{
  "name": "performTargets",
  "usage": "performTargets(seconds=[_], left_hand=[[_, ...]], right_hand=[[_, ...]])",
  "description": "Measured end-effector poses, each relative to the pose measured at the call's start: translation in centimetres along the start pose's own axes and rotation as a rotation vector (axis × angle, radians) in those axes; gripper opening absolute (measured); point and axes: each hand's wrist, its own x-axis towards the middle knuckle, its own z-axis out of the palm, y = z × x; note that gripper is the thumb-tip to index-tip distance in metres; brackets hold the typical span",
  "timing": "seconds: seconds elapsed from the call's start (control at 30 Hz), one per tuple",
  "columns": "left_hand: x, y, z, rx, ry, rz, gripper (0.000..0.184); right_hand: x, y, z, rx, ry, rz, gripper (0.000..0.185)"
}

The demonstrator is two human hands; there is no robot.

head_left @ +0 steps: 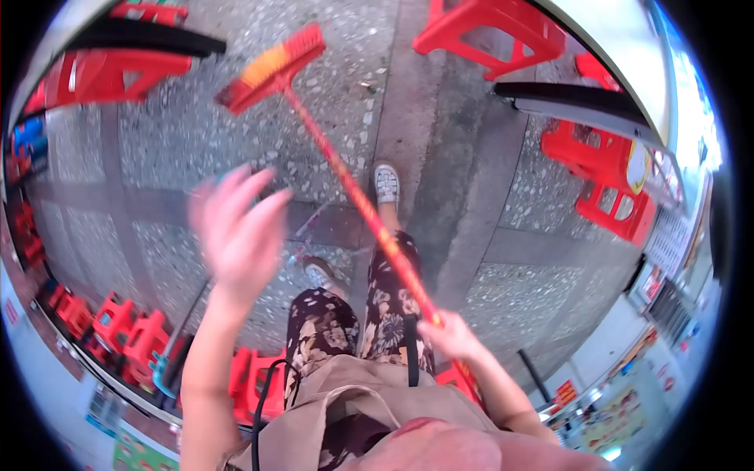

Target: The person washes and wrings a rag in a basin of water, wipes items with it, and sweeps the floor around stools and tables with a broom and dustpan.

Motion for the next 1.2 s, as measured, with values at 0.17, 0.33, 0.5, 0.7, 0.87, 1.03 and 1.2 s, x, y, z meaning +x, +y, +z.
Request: performTargets(seconds=[0.17, 0.33, 0.5, 0.7, 0.87, 1.03, 1.2], left_hand=[[-19.3, -6.4, -20.1, 0.765, 0.084, -0.607, 0.042], [-36.3, -9.4, -22.7, 0.786, -0.273, -1.278, 0.061], [-41.5, -9.8, -21.3, -0.203, 0.215, -1.615, 0.039], [-39.1, -11.0, -21.2, -0.045, 0.173, -1.597, 0.029], [-37.8, -11.2, -20.6, 0.006, 0.168, -1.574, 0.026], [-36.5, -11.3, -21.1, -0.053, 0.208, -1.614, 0.024], [-36.7, -11.6, -20.7, -0.017, 0.265, -1.628, 0.025]], right_hand=[[10.0, -9.8, 3.4, -0.079, 0.174, -0.119, 0.026], [20.3, -21.7, 6.6, 0.069, 0.176, -0.278, 0.032], [28.2, -35.0, 5.1, -0.196, 0.355, -0.538, 0.039], [39.5, -51.7, -1.1, -0.349, 0.279, -0.497, 0.04], [36.3, -44.8, -1.3, -0.495, 0.402, -0.289, 0.044], [13.9, -35.9, -1.6, -0.331, 0.466, -0.058, 0.051], [3.7, -30.5, -0.9, 0.074, 0.357, 0.072, 0.043]])
